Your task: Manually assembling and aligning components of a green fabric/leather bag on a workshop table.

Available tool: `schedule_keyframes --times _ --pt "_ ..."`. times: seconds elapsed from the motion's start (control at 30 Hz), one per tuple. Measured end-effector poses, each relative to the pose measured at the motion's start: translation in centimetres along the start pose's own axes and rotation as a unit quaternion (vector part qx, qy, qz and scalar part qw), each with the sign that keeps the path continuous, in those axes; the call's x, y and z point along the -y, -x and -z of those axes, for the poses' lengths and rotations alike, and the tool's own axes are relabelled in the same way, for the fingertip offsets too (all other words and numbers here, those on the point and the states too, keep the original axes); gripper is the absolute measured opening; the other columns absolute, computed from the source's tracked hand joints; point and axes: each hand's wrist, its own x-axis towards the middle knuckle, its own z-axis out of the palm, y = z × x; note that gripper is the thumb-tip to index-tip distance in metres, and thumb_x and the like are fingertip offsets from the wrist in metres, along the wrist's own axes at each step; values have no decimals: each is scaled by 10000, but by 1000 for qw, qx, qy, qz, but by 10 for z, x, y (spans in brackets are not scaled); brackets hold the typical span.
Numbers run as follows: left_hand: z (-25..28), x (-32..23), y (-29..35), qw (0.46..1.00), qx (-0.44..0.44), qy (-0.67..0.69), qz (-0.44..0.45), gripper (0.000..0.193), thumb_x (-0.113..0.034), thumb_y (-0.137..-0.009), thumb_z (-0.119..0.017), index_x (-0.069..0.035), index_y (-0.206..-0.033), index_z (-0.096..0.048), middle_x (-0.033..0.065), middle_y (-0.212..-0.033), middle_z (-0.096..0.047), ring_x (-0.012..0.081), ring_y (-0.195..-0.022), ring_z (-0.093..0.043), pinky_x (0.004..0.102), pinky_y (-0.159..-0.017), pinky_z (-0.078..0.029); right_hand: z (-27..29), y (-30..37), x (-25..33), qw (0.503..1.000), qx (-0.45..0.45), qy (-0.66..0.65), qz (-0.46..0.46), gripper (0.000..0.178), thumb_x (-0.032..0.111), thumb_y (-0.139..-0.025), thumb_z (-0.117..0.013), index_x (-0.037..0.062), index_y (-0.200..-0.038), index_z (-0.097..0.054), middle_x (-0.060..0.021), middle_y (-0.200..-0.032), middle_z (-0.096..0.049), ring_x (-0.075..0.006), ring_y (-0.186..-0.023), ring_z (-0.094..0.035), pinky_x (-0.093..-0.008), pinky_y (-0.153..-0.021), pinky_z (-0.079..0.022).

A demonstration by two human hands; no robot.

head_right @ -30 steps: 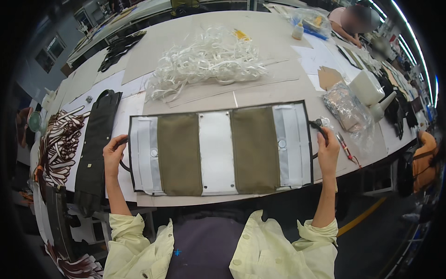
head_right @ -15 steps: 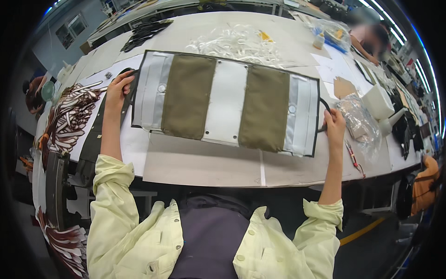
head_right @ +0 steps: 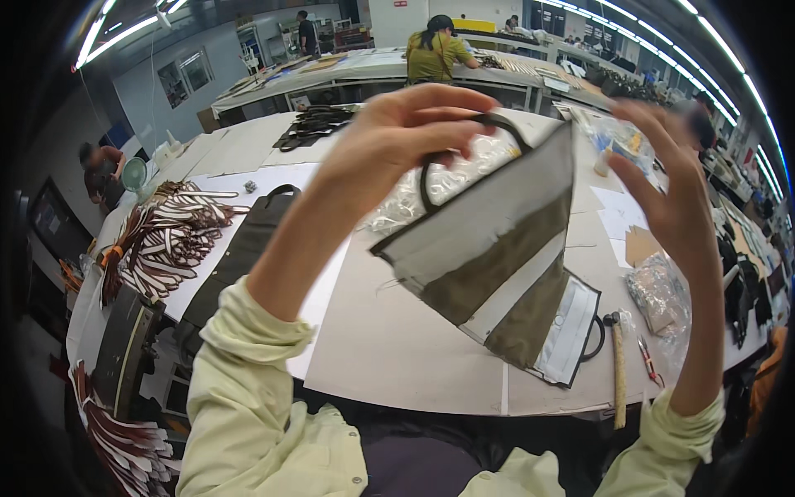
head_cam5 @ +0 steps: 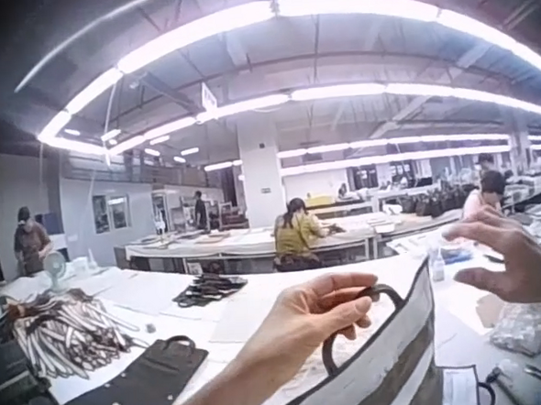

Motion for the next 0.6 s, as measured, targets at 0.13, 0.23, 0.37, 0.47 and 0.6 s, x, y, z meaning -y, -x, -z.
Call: schedule_keyframes --times 0.13,0.23,0.37,0.47,0.6 --pt "-26 11 -21 998 35 23 -56 296 -108 -951 -738 32 -1210 -709 84 -973 -751 112 -813 -691 244 -691 -530 -15 -85 40 967 218 -91 94 427 43 -949 -682 20 -1368 -600 -158 -1193 -707 -268 -1094 -689 -394 -1008 -541" --pt "-8 14 -15 996 -36 42 -71 250 -50 -941 -689 39 -1175 -705 116 -984 -757 123 -796 -702 260 -686 -560 -20 -115 41 888 382 -255 5 289 28 -924 -686 -39 -1202 -646 -121 -979 -719 -168 -926 -708 -335 -892 -575" --pt "27 12 6 990 -45 -31 -127 509 -165 -973 -721 -2 -1420 -541 171 -1279 -668 157 -1099 -665 293 -939 -535 -22 -147 43 910 394 -120 48 161 88 -917 -692 -45 -1004 -666 -64 -821 -693 -113 -760 -665 -285 -683 -531" --pt "106 33 63 981 -147 -67 -104 748 -461 -975 -701 -78 -1551 -419 152 -1452 -563 220 -1346 -532 437 -1146 -412 -6 -70 102 931 327 -162 10 199 175 -966 -644 -18 -984 -690 -54 -761 -675 -118 -707 -661 -276 -669 -525" --pt "128 157 140 988 -127 69 49 1013 -710 -886 -668 -86 -1605 -323 157 -1552 -463 278 -1467 -404 510 -1211 -292 12 -118 209 956 215 -165 -113 176 154 -959 -655 -18 -966 -698 -43 -738 -657 -122 -660 -618 -282 -637 -501"
